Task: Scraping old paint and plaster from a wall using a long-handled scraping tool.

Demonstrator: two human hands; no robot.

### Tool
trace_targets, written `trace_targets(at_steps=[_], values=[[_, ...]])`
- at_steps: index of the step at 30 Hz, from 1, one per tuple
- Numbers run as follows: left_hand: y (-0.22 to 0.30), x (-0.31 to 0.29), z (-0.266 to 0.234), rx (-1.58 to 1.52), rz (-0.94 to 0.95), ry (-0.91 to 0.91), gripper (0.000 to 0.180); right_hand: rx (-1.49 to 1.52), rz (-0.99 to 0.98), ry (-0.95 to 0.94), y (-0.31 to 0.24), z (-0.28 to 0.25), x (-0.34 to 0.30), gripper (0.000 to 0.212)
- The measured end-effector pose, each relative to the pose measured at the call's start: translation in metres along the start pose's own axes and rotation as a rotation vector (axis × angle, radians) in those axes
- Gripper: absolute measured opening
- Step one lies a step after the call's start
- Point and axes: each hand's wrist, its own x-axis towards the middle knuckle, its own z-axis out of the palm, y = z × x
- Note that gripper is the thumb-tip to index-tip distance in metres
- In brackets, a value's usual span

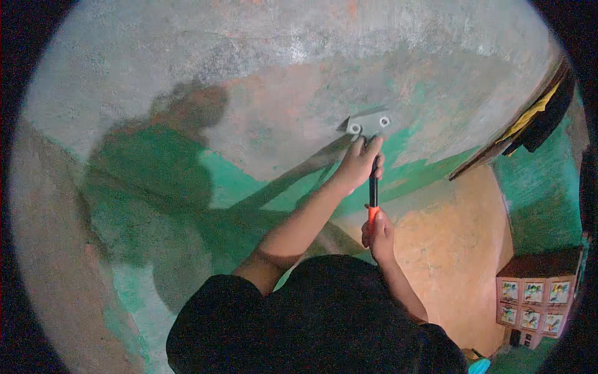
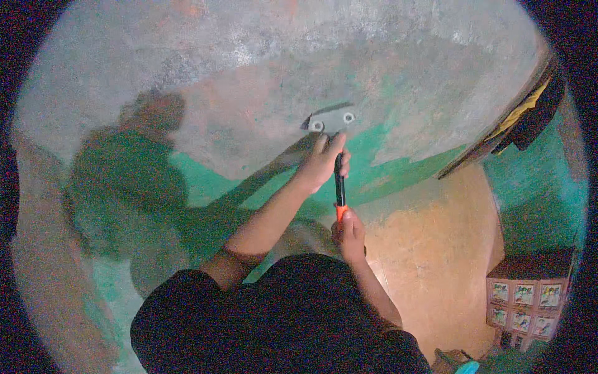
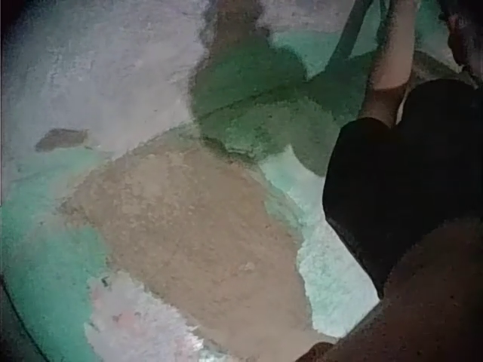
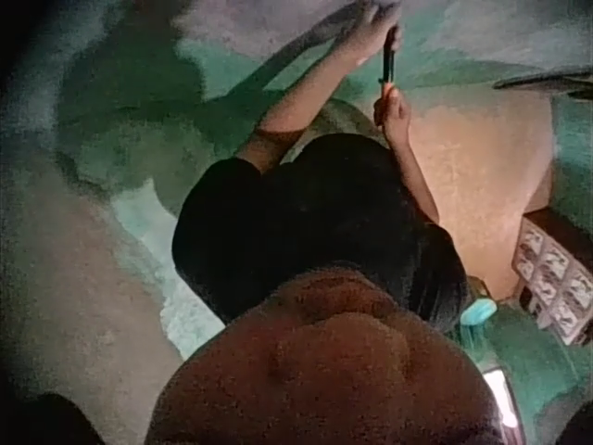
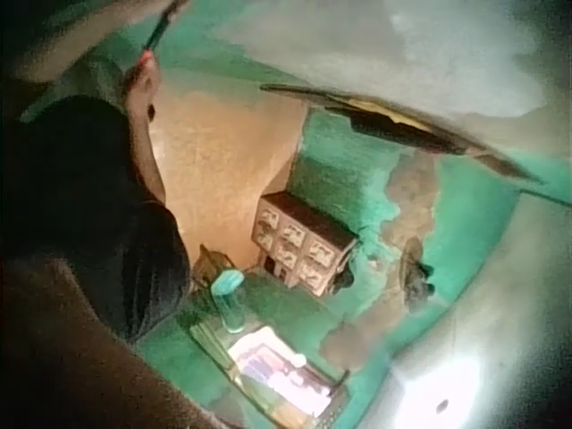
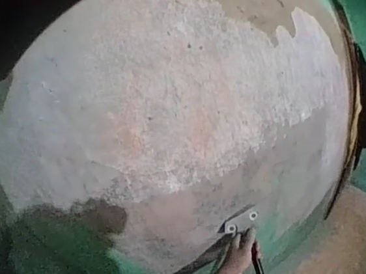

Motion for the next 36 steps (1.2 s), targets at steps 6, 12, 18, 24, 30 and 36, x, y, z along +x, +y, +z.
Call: trace_targets(at_steps=[6,12,18,24,30,36], values=[[0.01,0.007,0.003,0.009,-0.021,0.053,0.036,-0.09,-0.033,-0.017,-0.003,0.002,0.01,0.044],[-0.01,0.009,-0.002,-0.003,-0.029,-0.003,0.037,-0.048,-0.079,0.03,0.016,-0.01,0.011,0.041],[0.014,0.009,0.003,0.006,0.0,0.002,0.037,-0.076,-0.076,0.018,0.001,-0.001,0.018,0.041],[0.008,0.01,0.003,0.001,0.027,-0.032,0.036,-0.071,-0.106,0.01,0.003,-0.007,0.017,0.043],[0.011,0.007,0.005,-0.014,-0.003,0.015,0.036,-0.113,-0.104,0.022,-0.01,0.0,0.02,0.041],[0.0,0.001,0.003,0.025,0.048,0.02,0.038,-0.15,-0.144,0.023,0.021,-0.012,0.018,0.047]])
